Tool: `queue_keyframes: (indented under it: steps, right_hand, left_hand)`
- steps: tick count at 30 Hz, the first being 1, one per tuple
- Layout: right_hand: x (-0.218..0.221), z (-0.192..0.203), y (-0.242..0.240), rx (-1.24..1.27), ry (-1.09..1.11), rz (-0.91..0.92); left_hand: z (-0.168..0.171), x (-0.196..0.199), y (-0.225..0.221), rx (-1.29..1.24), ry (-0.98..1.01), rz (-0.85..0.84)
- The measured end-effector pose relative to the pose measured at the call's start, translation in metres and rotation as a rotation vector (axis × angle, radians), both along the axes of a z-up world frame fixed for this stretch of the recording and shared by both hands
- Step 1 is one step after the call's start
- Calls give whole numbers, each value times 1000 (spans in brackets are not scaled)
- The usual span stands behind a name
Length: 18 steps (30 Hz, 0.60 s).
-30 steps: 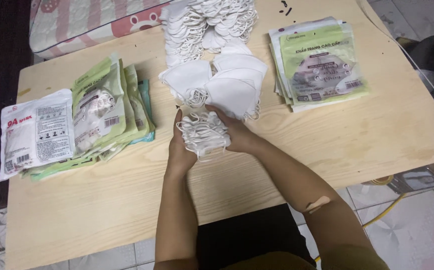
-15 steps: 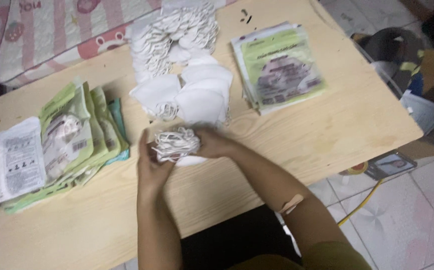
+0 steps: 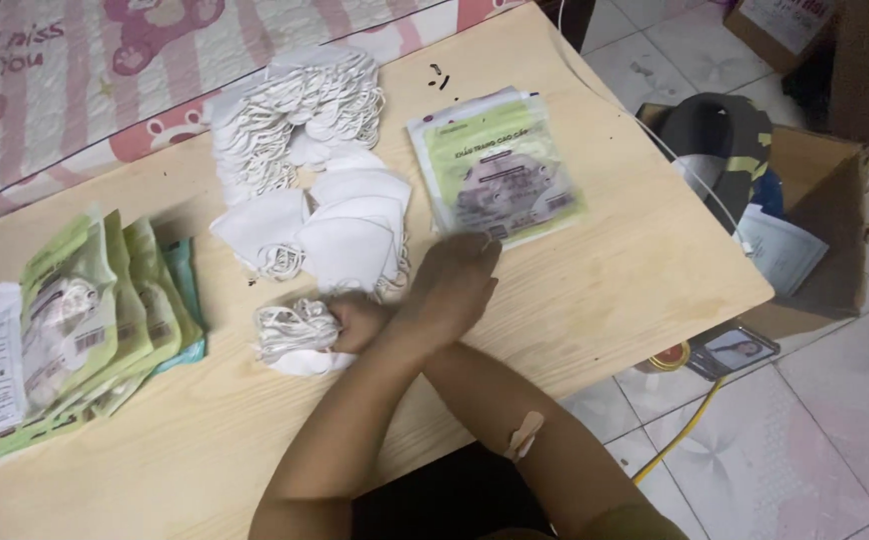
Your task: Stacking face masks and placing them into plastic packaging bags
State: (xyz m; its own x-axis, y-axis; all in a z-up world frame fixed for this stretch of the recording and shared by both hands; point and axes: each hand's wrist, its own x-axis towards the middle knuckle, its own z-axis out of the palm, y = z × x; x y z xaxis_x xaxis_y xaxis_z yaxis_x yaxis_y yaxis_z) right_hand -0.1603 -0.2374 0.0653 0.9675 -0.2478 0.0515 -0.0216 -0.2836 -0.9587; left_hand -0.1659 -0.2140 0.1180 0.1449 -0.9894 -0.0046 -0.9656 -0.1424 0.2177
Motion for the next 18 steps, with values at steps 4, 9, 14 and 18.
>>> queue_keyframes:
  steps: [4, 9, 14, 18]
  right_hand:
    - [-6, -1, -21, 82, -17, -54]
    - [-24, 5, -39, 192, -38, -114]
    - [-20, 3, -42, 317, -51, -165]
    - [-1, -9, -45, 405, -66, -189]
  left_hand:
    - [-3, 4, -40, 154, -71, -4]
    - [-36, 12, -57, 66, -221, 46]
    - [-37, 28, -37, -164, -153, 15]
    - [0, 33, 27, -511, 74, 32]
